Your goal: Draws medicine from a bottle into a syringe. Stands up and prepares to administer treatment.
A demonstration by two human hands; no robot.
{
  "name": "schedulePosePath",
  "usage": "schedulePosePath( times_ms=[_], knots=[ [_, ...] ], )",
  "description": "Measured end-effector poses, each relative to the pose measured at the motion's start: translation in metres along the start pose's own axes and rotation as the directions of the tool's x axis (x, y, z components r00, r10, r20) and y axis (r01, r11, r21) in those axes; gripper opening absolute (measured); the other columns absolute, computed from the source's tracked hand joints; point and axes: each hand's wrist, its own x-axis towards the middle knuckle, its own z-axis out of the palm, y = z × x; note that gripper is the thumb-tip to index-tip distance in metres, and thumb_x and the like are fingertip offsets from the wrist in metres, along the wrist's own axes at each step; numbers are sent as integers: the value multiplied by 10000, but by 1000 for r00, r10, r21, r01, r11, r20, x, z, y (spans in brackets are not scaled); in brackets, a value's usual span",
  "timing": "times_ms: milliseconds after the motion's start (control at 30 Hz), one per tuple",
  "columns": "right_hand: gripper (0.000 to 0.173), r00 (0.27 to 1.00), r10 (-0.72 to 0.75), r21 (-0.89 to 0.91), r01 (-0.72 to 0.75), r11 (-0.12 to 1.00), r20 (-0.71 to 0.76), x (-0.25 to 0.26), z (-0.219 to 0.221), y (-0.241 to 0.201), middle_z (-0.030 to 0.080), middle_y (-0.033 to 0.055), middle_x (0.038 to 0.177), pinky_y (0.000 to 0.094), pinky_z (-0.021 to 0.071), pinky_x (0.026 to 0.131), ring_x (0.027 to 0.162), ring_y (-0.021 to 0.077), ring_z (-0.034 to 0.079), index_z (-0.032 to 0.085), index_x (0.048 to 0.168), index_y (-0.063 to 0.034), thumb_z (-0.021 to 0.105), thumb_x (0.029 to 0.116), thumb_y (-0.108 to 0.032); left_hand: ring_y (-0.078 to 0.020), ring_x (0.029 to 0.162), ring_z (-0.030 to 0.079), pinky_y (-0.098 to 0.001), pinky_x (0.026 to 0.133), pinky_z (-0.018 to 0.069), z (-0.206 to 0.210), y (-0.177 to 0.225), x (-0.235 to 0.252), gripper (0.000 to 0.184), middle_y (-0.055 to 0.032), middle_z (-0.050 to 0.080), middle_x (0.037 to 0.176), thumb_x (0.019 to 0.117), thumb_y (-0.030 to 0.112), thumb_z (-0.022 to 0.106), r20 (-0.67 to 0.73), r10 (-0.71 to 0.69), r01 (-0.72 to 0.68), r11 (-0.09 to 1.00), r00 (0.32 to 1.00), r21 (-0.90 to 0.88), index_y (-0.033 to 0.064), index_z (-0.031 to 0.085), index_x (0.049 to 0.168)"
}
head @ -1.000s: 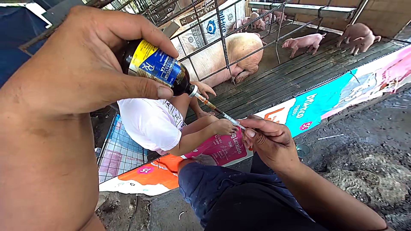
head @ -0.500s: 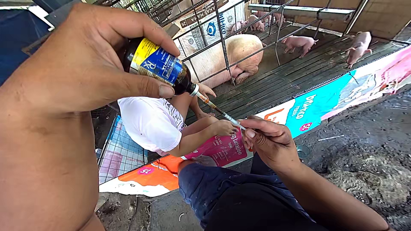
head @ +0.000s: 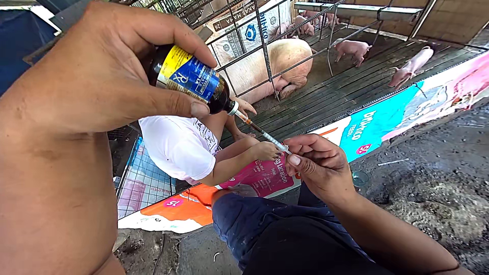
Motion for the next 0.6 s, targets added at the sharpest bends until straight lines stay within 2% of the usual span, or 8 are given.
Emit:
schedulePosePath(
  times_ms=[100, 400, 600],
  knots=[
    [224, 1000, 5, -1, -5, 1000, 3, 1, 0, -1, 720, 56, 909, 241, 589, 704, 760, 81, 671, 688, 1210, -11, 653, 991, -46, -139, 1067, 674, -267, 884, 608, 1, 1, 0, 522, 3, 683, 1201, 762, 348, 887, -5, -12, 12, 1000, 1000, 6, 153, 689, 1204],
    [265, 999, -34, -67, 36, 997, 19, 2, 2, 1, 738, 29, 915, 216, 585, 714, 768, 49, 671, 702, 1243, -26, 676, 983, -69, -153, 1083, 671, -280, 892, 608, 3, 2, 1, 528, -10, 677, 1221, 758, 361, 889, -1, -16, 16, 1000, 1000, 10, 152, 688, 1200],
    [211, 997, -73, -161, 74, 984, 15, 3, 4, 1, 727, 10, 873, 168, 541, 622, 687, 5, 622, 728, 1183, -22, 674, 989, -85, -153, 1077, 673, -278, 878, 611, 5, 3, 3, 522, -13, 677, 1228, 761, 354, 887, -4, -28, 28, 1000, 1000, -1, 153, 692, 1201]
  ],
)
